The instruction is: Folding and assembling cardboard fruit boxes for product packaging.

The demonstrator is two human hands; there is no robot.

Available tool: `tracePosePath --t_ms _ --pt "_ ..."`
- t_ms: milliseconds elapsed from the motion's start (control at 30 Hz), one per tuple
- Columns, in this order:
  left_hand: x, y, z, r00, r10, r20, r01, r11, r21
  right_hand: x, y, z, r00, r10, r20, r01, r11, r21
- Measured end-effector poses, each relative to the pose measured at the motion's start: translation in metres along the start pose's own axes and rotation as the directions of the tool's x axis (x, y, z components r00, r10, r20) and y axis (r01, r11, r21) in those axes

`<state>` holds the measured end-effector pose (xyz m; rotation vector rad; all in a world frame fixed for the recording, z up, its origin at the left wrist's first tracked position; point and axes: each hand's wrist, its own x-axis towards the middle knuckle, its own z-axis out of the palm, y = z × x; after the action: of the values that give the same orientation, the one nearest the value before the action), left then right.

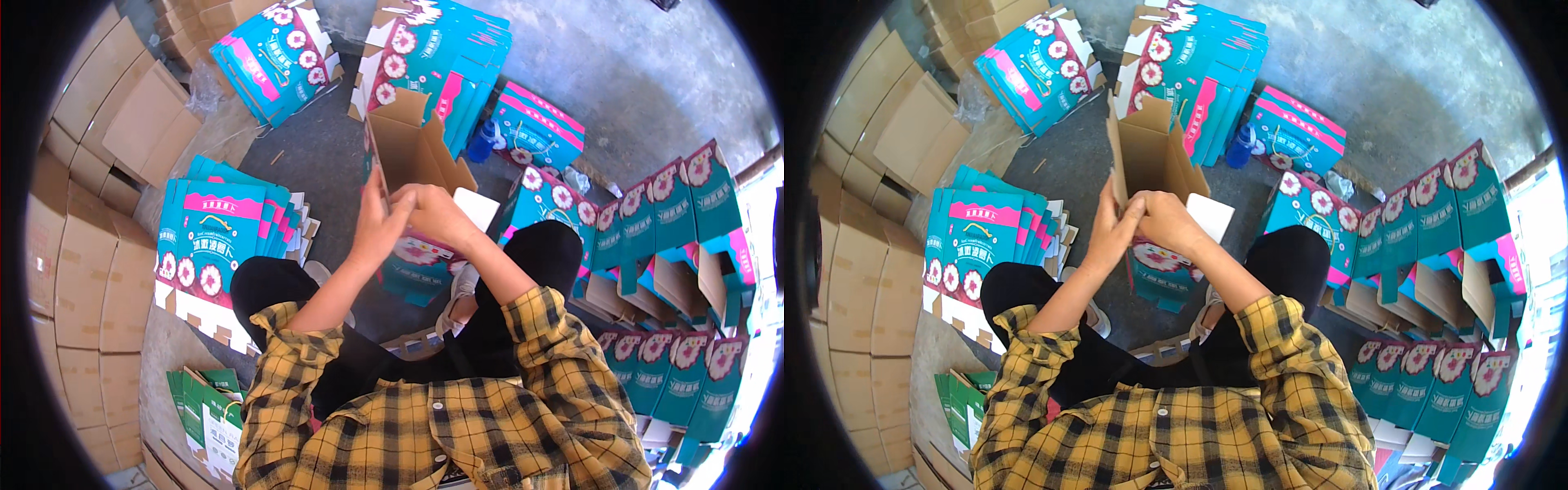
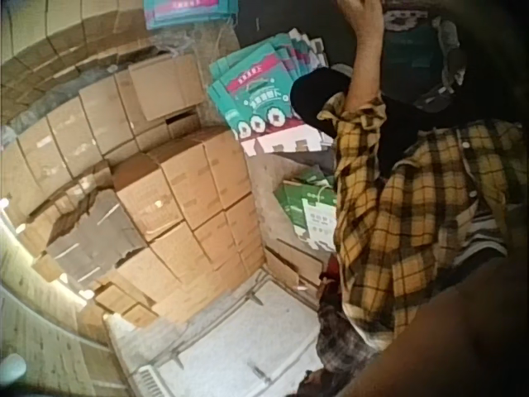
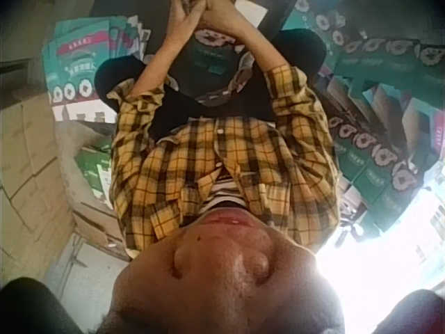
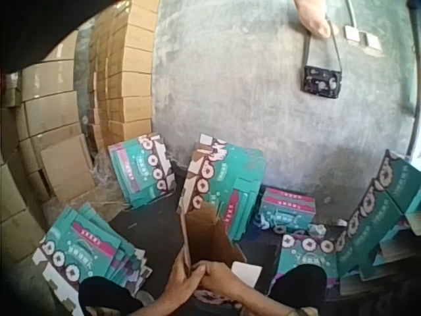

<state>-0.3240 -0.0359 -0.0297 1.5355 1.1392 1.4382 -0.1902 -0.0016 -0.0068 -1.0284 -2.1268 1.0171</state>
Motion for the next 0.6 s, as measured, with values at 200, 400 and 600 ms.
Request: tracePosePath --t_ms 200,400,600 --pt "-0.008 -0.044 -0.034 0.974 -0.084 -0.211 0.129 0.970 0.205 -0.008 -0.020 0.041 0.986 0.012 0.165 0.023 0.978 -0.209" --pt "-0.034 -0.030 -0.029 0.987 -0.008 -0.161 0.082 0.883 0.462 -0.012 -0.061 -0.035 0.938 -0.196 -0.287 0.015 0.848 -0.530" --pt "-0.062 -0.013 -0.022 0.989 -0.092 -0.115 0.139 0.847 0.514 0.014 0.032 -0.029 0.953 0.294 -0.070 -0.264 0.695 -0.669"
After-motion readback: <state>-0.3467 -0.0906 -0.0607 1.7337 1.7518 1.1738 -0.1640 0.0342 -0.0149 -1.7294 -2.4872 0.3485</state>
